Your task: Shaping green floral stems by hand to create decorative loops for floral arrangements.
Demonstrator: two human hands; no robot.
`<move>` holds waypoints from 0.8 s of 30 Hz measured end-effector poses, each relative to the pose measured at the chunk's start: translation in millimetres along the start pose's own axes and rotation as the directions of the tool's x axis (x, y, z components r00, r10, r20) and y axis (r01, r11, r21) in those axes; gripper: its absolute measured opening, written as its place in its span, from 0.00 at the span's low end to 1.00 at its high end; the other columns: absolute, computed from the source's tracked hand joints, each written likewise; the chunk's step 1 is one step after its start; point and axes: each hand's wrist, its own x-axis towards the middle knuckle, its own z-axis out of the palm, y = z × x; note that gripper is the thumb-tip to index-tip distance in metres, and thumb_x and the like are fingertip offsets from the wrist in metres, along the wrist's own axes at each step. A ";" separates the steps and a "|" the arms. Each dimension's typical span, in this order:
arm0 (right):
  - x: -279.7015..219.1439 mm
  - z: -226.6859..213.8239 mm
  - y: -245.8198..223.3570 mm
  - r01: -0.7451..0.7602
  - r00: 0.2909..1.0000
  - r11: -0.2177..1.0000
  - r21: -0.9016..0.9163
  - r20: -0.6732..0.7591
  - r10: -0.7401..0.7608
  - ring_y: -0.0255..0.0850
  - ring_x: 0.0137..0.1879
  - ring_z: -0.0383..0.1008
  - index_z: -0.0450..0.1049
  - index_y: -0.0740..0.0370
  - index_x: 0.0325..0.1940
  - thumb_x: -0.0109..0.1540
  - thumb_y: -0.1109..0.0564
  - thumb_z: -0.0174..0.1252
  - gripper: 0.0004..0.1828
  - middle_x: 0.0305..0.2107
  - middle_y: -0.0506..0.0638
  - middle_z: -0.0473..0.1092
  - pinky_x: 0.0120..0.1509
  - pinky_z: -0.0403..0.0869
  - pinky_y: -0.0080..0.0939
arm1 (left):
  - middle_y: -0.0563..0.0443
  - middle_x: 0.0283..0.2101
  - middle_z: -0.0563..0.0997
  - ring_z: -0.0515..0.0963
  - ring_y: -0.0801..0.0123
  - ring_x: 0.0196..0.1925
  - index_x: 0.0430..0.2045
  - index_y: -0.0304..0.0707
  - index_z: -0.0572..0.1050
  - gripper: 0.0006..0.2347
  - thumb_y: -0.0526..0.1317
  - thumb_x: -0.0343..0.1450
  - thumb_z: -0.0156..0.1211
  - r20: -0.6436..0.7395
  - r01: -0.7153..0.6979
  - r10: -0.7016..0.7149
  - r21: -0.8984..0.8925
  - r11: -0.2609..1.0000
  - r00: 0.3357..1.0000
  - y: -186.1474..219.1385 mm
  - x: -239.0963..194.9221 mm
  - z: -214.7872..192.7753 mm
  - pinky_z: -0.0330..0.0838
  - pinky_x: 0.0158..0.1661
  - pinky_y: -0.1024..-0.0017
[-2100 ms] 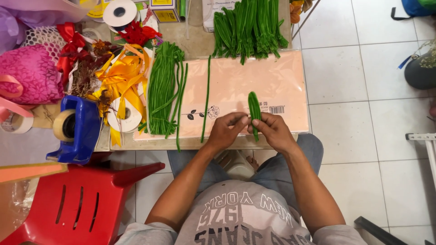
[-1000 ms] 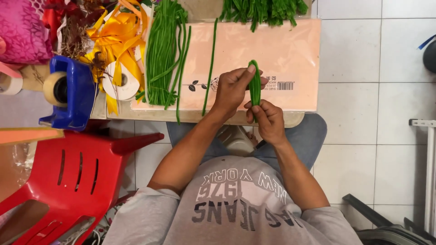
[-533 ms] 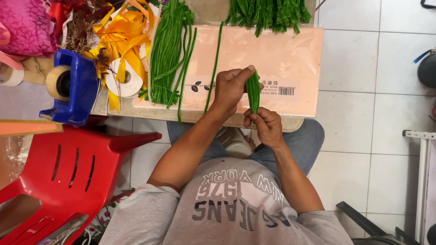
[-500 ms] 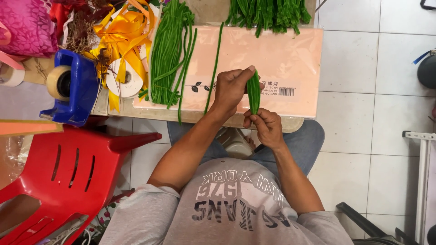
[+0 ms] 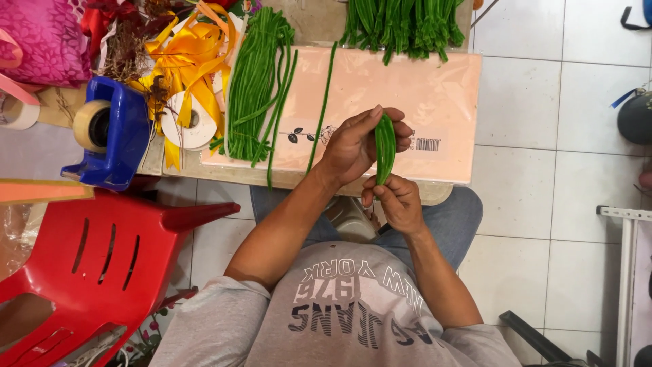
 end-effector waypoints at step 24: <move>2.8 -7.6 -1.5 0.004 0.994 0.996 -0.094 -0.106 -0.014 0.42 0.32 0.78 0.77 0.80 0.43 0.68 0.65 0.53 0.11 0.21 0.61 0.75 0.42 0.78 0.44 | 0.34 0.46 0.84 0.85 0.50 0.49 0.44 0.29 0.81 0.19 0.51 0.74 0.63 -0.059 0.043 -0.015 0.506 0.861 0.998 17.6 -44.1 47.8 0.76 0.56 0.55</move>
